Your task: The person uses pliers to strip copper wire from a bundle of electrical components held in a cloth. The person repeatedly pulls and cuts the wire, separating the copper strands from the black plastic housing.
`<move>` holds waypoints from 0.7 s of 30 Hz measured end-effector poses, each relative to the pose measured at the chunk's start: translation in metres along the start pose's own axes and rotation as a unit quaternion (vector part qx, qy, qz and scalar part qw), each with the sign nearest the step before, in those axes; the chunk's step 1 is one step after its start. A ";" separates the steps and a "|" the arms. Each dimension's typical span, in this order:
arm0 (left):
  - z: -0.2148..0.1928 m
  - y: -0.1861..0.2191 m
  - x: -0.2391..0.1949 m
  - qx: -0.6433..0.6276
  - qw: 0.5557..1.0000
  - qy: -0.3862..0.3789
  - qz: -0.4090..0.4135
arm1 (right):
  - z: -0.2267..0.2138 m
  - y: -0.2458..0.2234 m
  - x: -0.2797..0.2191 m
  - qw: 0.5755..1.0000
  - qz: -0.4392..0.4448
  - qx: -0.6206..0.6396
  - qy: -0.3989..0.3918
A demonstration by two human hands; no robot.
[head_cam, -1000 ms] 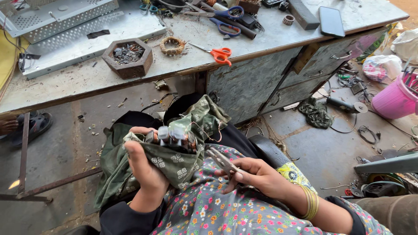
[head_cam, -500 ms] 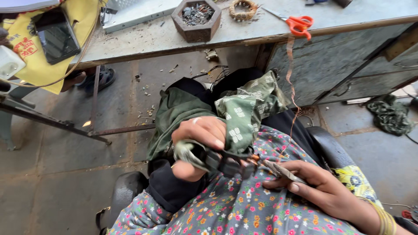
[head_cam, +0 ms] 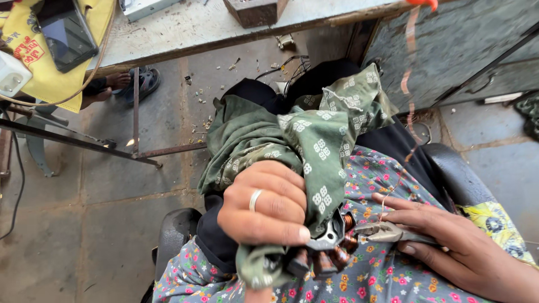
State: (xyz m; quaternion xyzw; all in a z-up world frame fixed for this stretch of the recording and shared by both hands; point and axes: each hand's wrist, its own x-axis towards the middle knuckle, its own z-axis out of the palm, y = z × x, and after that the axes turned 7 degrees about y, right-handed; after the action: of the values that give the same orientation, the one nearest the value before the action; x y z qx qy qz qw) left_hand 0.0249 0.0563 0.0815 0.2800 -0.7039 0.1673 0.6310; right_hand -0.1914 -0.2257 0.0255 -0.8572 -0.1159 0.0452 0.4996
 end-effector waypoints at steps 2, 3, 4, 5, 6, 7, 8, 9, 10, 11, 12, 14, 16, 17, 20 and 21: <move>0.001 0.007 0.001 0.026 0.999 -0.013 -0.025 | -0.003 -0.001 0.000 1.000 0.007 -0.019 -0.010; 0.001 0.010 0.001 0.040 0.998 -0.018 -0.037 | -0.005 -0.003 0.001 1.000 0.004 -0.023 -0.007; 0.003 0.009 -0.001 0.041 0.999 -0.017 -0.026 | -0.005 -0.004 0.002 1.000 0.001 -0.027 -0.004; 0.005 0.008 -0.002 0.043 0.999 -0.016 -0.014 | -0.006 -0.006 0.003 1.000 -0.002 -0.031 -0.002; 0.006 0.006 -0.003 0.046 0.999 -0.014 -0.002 | -0.007 -0.008 0.005 1.000 -0.003 -0.031 -0.002; 0.006 0.006 -0.004 0.049 0.999 -0.019 -0.007 | -0.008 -0.010 0.006 0.999 -0.005 -0.032 -0.002; 0.006 0.007 -0.004 0.053 0.998 -0.024 -0.013 | -0.007 -0.011 0.007 0.999 -0.006 -0.032 -0.002; 0.006 0.006 -0.004 0.057 0.998 -0.028 -0.017 | -0.007 -0.012 0.008 0.999 -0.007 -0.033 0.000; 0.005 0.007 -0.003 0.058 0.997 -0.038 -0.037 | -0.006 -0.012 0.009 0.999 -0.008 -0.034 0.001; 0.004 0.007 -0.002 0.059 0.996 -0.048 -0.056 | -0.006 -0.012 0.009 0.999 -0.009 -0.036 0.003; 0.004 0.006 -0.001 0.060 0.994 -0.059 -0.074 | -0.004 -0.011 0.010 0.999 -0.021 -0.028 0.010; 0.003 0.003 -0.002 0.044 0.993 -0.067 -0.087 | 0.000 -0.007 0.014 0.999 -0.045 -0.013 0.027; 0.002 0.002 -0.005 0.028 0.990 -0.059 -0.124 | 0.003 -0.006 0.018 0.999 -0.035 0.011 0.021; 0.002 0.003 -0.008 0.018 0.988 -0.046 -0.149 | 0.001 -0.006 0.021 0.999 -0.030 0.017 0.021; 0.003 0.006 -0.014 0.013 0.980 -0.023 -0.197 | 0.002 -0.012 0.030 0.996 -0.005 0.085 -0.008; 0.004 0.003 -0.017 0.013 0.982 -0.013 -0.188 | 0.003 -0.013 0.031 0.995 0.029 0.098 -0.019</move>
State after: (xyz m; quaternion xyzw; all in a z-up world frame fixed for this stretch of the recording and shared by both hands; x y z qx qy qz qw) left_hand 0.0211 0.0594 0.0650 0.4179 -0.6446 0.0512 0.6381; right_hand -0.1641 -0.2094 0.0369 -0.8059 -0.0952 0.0874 0.5778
